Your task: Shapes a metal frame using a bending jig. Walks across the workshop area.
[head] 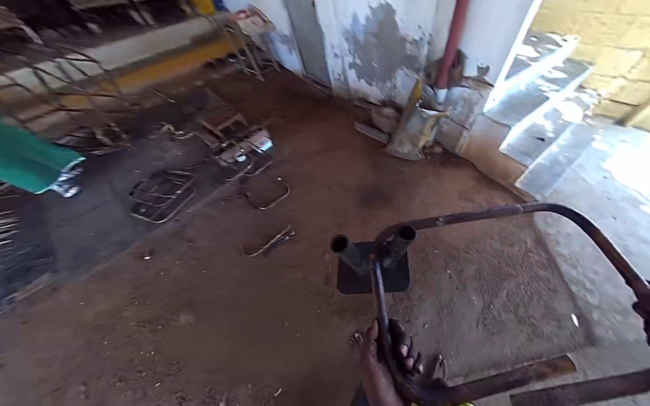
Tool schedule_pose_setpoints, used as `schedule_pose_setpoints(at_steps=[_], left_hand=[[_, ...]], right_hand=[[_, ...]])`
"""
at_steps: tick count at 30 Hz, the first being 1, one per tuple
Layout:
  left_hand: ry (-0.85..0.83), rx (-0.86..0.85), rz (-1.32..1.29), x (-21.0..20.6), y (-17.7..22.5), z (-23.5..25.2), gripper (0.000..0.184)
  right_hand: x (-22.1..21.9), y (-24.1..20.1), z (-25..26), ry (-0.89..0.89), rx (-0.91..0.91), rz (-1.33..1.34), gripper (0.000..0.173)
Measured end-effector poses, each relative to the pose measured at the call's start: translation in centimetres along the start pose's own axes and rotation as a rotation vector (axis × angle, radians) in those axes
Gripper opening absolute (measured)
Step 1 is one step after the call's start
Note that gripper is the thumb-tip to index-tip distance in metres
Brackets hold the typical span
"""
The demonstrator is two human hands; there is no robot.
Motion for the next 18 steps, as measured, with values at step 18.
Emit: schedule_pose_setpoints(at_steps=[18], left_hand=[[-0.263, 0.137, -0.408, -0.2, -2.9, -3.0, 0.071]], right_hand=[[-0.6, 0.2, 1.6, -0.021, -0.117, -0.133, 0.032]])
Point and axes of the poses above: each hand's wrist, its own z-axis towards the middle knuckle, its own x-axis out of the back of the hand, y = z × x, the point moved 9 cm from there along z, towards the middle knuckle, and after that the axes turned 14 degrees about -y, right-handed, at the moved point
